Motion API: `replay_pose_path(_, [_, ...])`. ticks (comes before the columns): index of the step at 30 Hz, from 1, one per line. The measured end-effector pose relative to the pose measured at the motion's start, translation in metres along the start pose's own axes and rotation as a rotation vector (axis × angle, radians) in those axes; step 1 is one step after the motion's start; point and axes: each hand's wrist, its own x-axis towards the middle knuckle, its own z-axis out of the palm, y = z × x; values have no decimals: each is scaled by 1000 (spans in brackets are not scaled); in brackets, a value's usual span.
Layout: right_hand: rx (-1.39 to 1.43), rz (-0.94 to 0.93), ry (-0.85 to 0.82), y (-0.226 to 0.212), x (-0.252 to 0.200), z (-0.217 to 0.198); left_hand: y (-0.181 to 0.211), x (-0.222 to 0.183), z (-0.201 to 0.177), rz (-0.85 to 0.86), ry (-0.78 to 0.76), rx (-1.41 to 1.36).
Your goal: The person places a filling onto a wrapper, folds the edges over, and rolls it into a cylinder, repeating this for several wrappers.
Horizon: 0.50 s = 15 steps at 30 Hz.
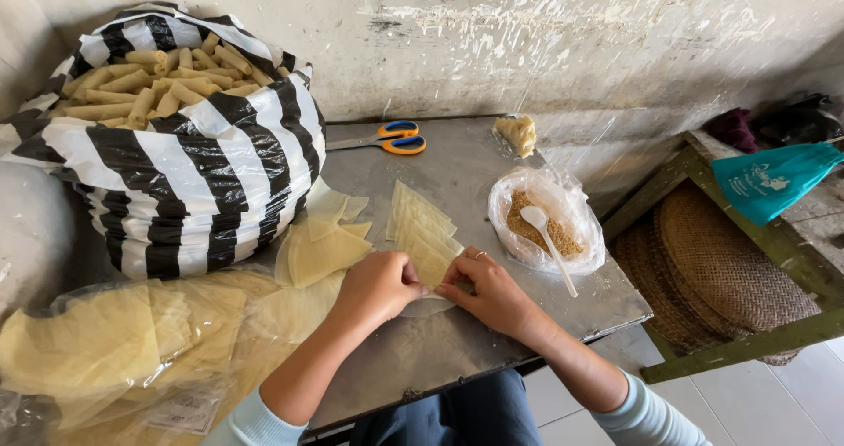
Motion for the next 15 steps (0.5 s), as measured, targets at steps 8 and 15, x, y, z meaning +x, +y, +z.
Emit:
replay_pose_path(8, [-17,-260,68,-15,-11,1,3,-4,3,224,142,140])
replay_pose_path(15, [-126,-336,170,-22,-17,7,1,-8,11,346,229,425])
